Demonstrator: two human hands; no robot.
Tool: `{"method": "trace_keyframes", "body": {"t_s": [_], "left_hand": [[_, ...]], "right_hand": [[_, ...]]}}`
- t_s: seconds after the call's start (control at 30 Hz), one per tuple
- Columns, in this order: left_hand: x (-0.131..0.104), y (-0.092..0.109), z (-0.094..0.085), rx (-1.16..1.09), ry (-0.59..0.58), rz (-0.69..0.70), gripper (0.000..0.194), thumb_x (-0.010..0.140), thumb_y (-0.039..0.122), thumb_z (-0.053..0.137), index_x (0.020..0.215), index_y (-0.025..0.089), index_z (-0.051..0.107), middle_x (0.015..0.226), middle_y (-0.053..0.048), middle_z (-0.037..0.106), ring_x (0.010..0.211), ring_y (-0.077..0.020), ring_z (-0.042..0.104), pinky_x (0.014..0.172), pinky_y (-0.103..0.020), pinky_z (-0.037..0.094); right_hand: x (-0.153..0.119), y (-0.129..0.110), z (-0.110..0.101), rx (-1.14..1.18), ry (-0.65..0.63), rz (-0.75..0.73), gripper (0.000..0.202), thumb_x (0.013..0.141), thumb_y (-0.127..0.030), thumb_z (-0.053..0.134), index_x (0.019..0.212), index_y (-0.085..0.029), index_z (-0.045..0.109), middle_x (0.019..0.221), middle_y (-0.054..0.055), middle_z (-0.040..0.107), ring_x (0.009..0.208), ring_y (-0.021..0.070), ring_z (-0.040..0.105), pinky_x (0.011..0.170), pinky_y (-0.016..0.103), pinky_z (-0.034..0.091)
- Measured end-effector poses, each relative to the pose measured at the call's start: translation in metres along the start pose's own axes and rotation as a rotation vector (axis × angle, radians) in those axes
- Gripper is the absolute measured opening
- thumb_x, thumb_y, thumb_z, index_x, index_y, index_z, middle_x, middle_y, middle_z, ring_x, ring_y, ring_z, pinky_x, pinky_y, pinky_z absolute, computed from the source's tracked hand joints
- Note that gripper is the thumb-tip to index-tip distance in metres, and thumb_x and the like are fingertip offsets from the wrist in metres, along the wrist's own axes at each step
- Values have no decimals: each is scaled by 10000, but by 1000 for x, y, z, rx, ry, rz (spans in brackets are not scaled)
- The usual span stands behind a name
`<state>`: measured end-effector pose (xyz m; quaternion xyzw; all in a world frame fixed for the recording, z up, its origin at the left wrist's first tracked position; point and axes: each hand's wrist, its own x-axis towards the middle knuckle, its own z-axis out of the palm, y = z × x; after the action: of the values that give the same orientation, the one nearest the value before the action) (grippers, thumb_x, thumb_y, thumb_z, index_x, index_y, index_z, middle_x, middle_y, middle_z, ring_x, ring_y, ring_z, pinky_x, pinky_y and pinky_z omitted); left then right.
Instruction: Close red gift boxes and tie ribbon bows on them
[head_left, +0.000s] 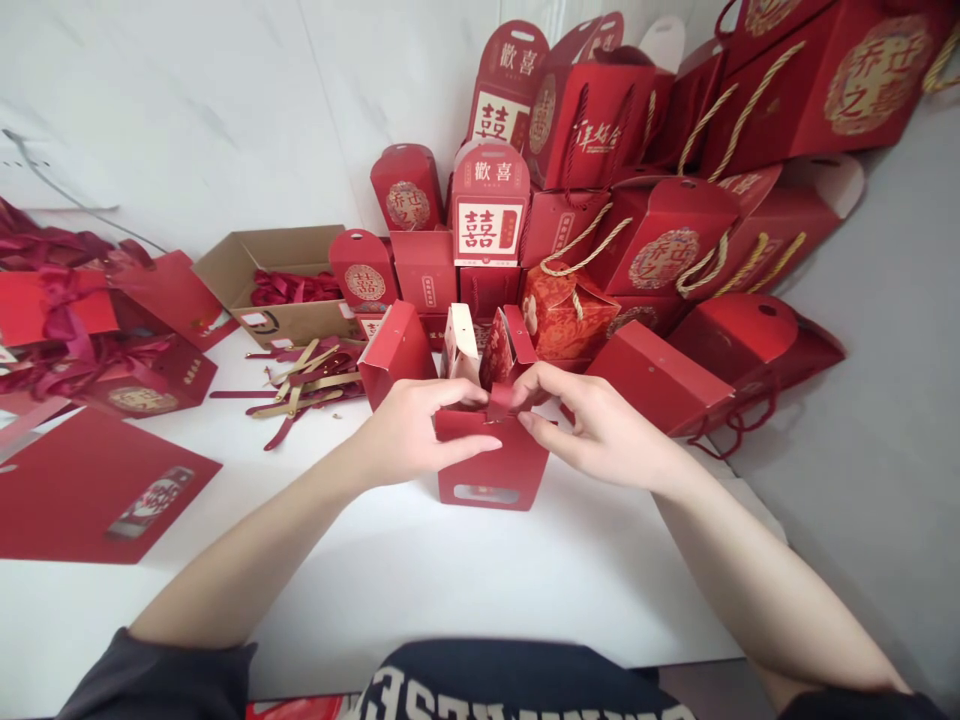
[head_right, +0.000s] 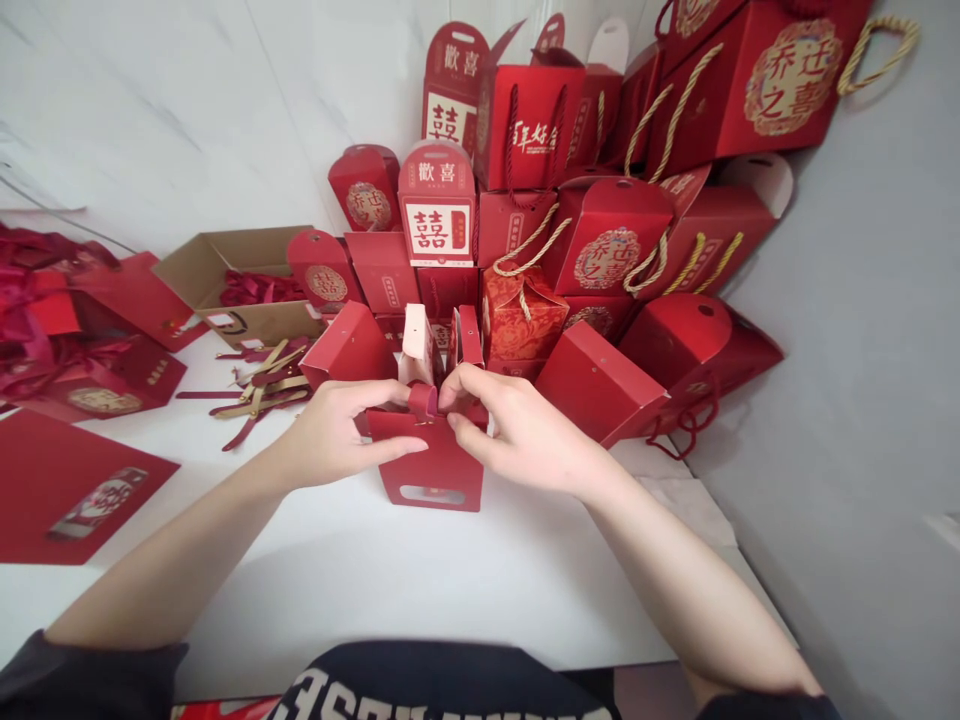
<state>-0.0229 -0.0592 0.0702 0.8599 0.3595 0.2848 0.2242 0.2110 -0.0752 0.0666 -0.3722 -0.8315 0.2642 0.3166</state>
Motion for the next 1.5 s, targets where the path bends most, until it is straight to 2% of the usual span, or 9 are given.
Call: {"method": "trace_keyframes", "body": {"t_s": [0.23, 0.4, 0.53, 0.67, 0.77, 0.93, 1.13, 1.3, 1.5], "left_hand": [[0, 5, 16, -83, 93, 19, 118, 796, 279, 710, 850, 174, 709, 799, -2, 730, 690, -121, 660, 675, -206, 520], [-3, 2, 23, -47, 122, -12, 180, 831, 312, 672, 747, 155, 695, 660, 17, 684, 576, -92, 582, 573, -194, 445], [-2, -1, 20, -31, 67, -30, 254, 842, 346, 655, 693, 141, 666, 586, 35, 612, 526, -67, 482, 537, -195, 384], [-1, -1, 7, -55, -131, -81, 241, 882, 356, 593, 805, 149, 691, 657, 27, 616, 576, -76, 476, 552, -195, 371], [-1, -1, -2, -33, -220, -104, 266, 917, 353, 530, 828, 151, 679, 643, 32, 574, 565, -73, 424, 536, -202, 338], [0, -3, -1, -56, -197, -150, 264, 935, 349, 492, 858, 153, 651, 700, 22, 585, 617, -86, 461, 574, -211, 361], [4, -12, 10, -140, -1, -174, 252, 941, 345, 484, 833, 153, 608, 737, 17, 585, 676, -99, 499, 623, -215, 392], [4, -14, 14, -148, 44, -194, 270, 938, 363, 492, 819, 148, 603, 714, 17, 573, 662, -99, 495, 606, -219, 386], [5, -13, 15, -134, 46, -177, 287, 945, 353, 474, 824, 136, 618, 702, 6, 574, 658, -108, 502, 603, -224, 397]], "right_hand": [[3, -5, 5, 85, 31, -22, 231, 818, -297, 695, 978, -198, 562, 976, 27, 653, 867, 154, 603, 771, 267, 487], [4, -7, 15, 126, 168, 36, 138, 866, -309, 649, 869, -192, 577, 839, 5, 643, 752, 128, 590, 684, 232, 475], [7, -5, 24, 165, 233, 92, 134, 912, -293, 575, 830, -187, 580, 791, -4, 618, 702, 111, 560, 610, 212, 438], [8, -1, 25, 241, 193, 133, 175, 927, -337, 556, 836, -188, 566, 795, -2, 613, 708, 115, 567, 610, 222, 439], [4, 1, 20, 120, 254, -26, 128, 910, -308, 592, 860, -192, 569, 825, 14, 618, 743, 131, 573, 665, 254, 467], [5, 10, 13, -327, 240, -433, 65, 883, -202, 626, 943, -203, 649, 1017, 77, 644, 975, 207, 575, 854, 375, 478], [16, 31, 22, -383, 348, -446, 130, 882, -197, 625, 998, -230, 674, 1138, 89, 642, 1066, 227, 575, 899, 425, 494], [18, 39, 35, -364, 462, -492, 156, 853, -175, 657, 1001, -223, 653, 1111, 81, 671, 1062, 218, 601, 915, 415, 510], [17, 49, 43, -544, 553, -639, 205, 831, -154, 677, 1023, -205, 626, 1042, 77, 718, 1031, 224, 645, 808, 362, 533]]}}
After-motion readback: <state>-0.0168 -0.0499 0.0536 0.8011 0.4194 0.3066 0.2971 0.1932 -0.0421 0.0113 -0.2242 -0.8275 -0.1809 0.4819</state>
